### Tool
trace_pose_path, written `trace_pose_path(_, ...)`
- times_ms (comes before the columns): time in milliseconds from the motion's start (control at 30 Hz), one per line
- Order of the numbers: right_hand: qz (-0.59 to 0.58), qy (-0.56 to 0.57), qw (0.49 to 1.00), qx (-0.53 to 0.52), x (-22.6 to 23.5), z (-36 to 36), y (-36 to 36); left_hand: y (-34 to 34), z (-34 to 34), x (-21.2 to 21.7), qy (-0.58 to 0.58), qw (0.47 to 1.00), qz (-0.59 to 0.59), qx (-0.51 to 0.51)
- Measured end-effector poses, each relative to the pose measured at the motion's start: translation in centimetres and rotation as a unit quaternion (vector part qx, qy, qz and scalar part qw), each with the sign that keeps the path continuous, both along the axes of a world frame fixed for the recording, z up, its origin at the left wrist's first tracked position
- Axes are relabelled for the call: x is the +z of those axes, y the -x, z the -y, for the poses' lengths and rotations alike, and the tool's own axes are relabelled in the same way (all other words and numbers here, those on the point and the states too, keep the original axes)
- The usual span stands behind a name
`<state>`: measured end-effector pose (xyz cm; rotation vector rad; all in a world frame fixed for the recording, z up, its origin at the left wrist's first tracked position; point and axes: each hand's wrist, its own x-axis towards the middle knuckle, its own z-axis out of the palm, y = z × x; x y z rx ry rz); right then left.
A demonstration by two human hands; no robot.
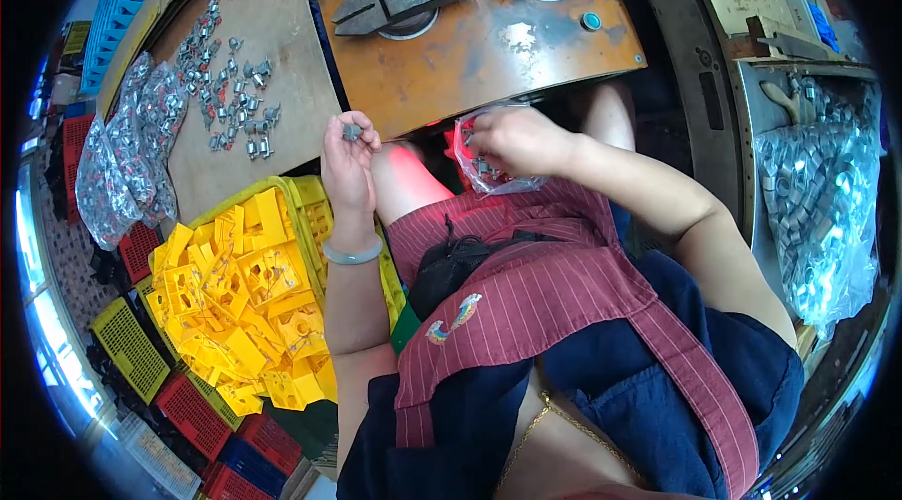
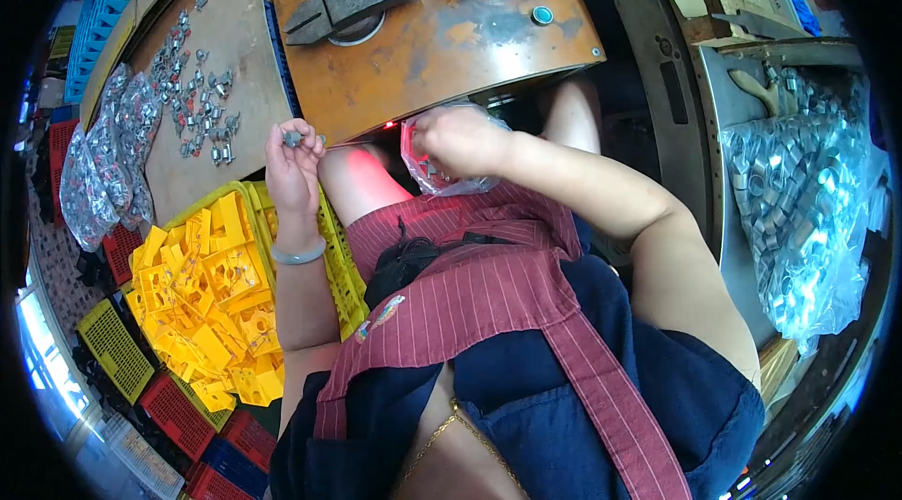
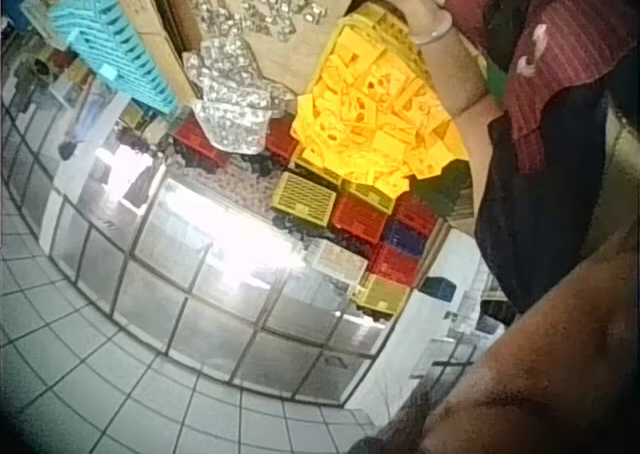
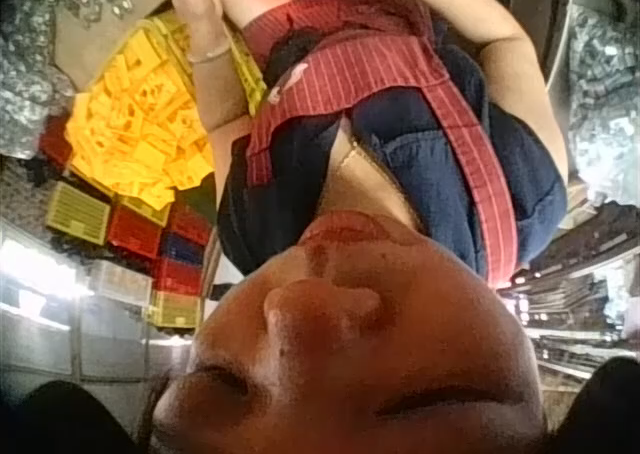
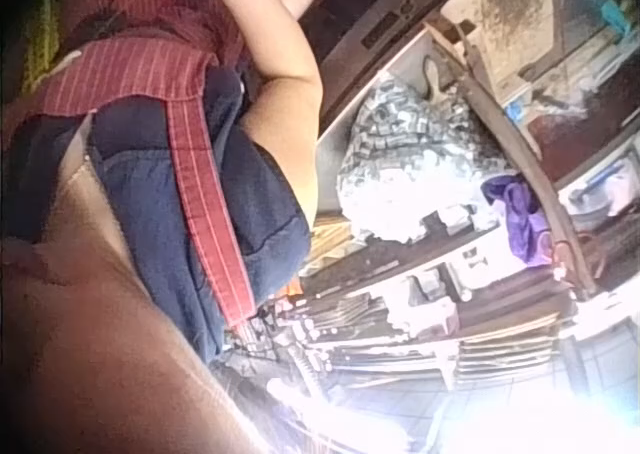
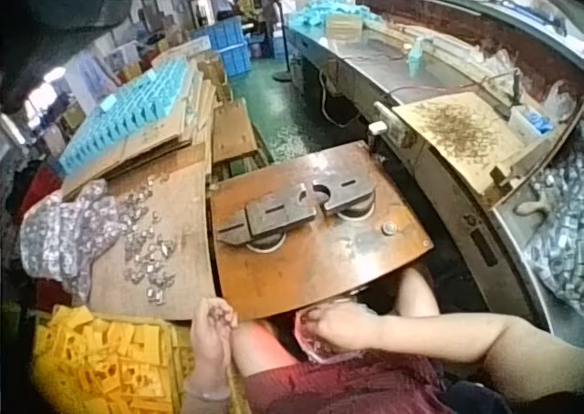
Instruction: Assembling small metal components using a manual press or jig on a workshop bench.
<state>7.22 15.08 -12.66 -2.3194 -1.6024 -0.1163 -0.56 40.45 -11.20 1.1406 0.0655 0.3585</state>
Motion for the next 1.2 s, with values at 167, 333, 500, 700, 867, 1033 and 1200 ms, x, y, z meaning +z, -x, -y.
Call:
trace_pose_path(167,0.113,0.078,0.991,0.003,-4.1,-1.5,1.6,-0.1,1.6,-0.1,-0.014,1.000,0.003,-0.008)
trace_pose_path(333,0.050,0.031,0.998,-0.025,-4.1,-2.1,-0.4,-0.8,1.1,0.3,-0.035,0.998,0.029,-0.040)
trace_pose_path(500,-0.301,-0.083,0.945,-0.093,0.2,-2.1,-1.8,0.1,1.0,-0.1,-0.002,1.000,0.024,-0.009)
trace_pose_path(700,-0.025,-0.355,0.928,-0.112,10.8,-5.2,-10.3,0.9,1.6,1.2,-0.018,1.000,0.025,-0.003)
trace_pose_path(867,0.114,-0.327,0.927,-0.143,9.4,-5.6,-14.8,1.9,1.1,0.6,-0.024,1.000,0.019,-0.002)
trace_pose_path(1033,0.081,-0.188,0.921,-0.332,12.3,-7.3,-11.6,0.6,0.2,0.9,-0.024,1.000,0.018,-0.007)
trace_pose_path(1200,0.000,-0.235,0.936,-0.261,11.3,-4.7,-15.6,-0.8,3.0,3.1,-0.059,0.998,0.022,-0.028)
